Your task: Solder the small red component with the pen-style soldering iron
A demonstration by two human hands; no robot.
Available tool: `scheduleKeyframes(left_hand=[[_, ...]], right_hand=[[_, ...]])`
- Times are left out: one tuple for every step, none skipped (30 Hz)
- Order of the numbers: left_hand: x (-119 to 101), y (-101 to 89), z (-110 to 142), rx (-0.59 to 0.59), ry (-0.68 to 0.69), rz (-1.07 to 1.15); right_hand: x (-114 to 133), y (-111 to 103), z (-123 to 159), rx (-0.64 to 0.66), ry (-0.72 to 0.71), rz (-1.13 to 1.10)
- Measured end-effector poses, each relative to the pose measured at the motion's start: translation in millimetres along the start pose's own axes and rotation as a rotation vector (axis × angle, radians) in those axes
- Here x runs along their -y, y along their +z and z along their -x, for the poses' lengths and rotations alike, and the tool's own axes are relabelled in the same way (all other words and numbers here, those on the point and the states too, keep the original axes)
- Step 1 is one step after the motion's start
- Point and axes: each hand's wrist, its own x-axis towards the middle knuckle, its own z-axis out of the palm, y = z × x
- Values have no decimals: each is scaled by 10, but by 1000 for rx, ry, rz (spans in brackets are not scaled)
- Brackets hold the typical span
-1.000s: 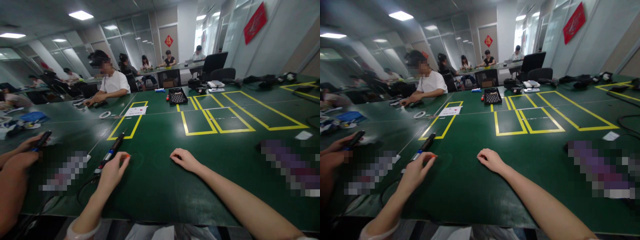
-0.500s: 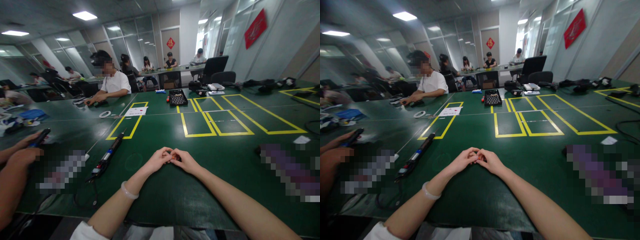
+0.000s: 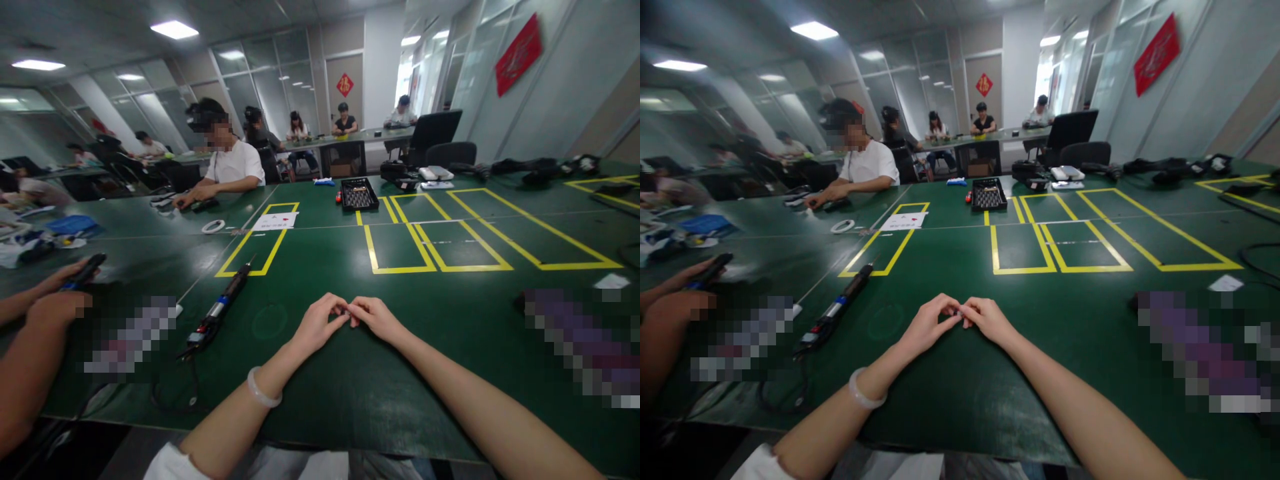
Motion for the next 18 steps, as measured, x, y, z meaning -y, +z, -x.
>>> scheduleKeyframes(left_hand=[[9, -4, -1, 2, -8, 1], [21, -10, -3, 2, -18, 5], [36, -15, -5, 3, -29, 10], [51, -20, -7, 5, -42, 15], [64, -24, -9, 9, -53, 19], [74, -28, -9, 15, -60, 20], [79, -35, -7, 26, -64, 18], [79, -48, 0, 43, -63, 12], [76, -70, 11, 59, -60, -1], [72, -107, 30, 70, -56, -24], [72, -160, 58, 74, -55, -58], [83, -233, 96, 69, -61, -103], [110, -324, 146, 54, -75, -158], [159, -434, 210, 31, -99, -220], [232, -558, 288, 4, -131, -288], [329, -695, 380, -27, -170, -359], [450, -839, 487, -61, -215, -435], [588, -987, 607, -93, -260, -514]], right_hand=[[-3, 6, 2, -11, -7, -18], [-5, 12, 5, -23, -15, -39], [-5, 17, 7, -33, -23, -57], [-3, 21, 10, -39, -32, -64], [1, 23, 12, -39, -40, -59], [6, 24, 15, -32, -47, -46], [10, 24, 18, -23, -52, -33], [14, 24, 20, -13, -54, -21], [16, 22, 21, -3, -54, -13], [16, 21, 22, 6, -52, -7], [16, 20, 23, 10, -49, 0], [15, 20, 23, 11, -44, 8], [14, 19, 23, 10, -39, 17], [13, 20, 23, 9, -35, 24], [12, 21, 22, 9, -33, 30], [11, 23, 22, 12, -34, 33], [10, 26, 22, 16, -37, 33], [9, 29, 22, 22, -40, 31]])
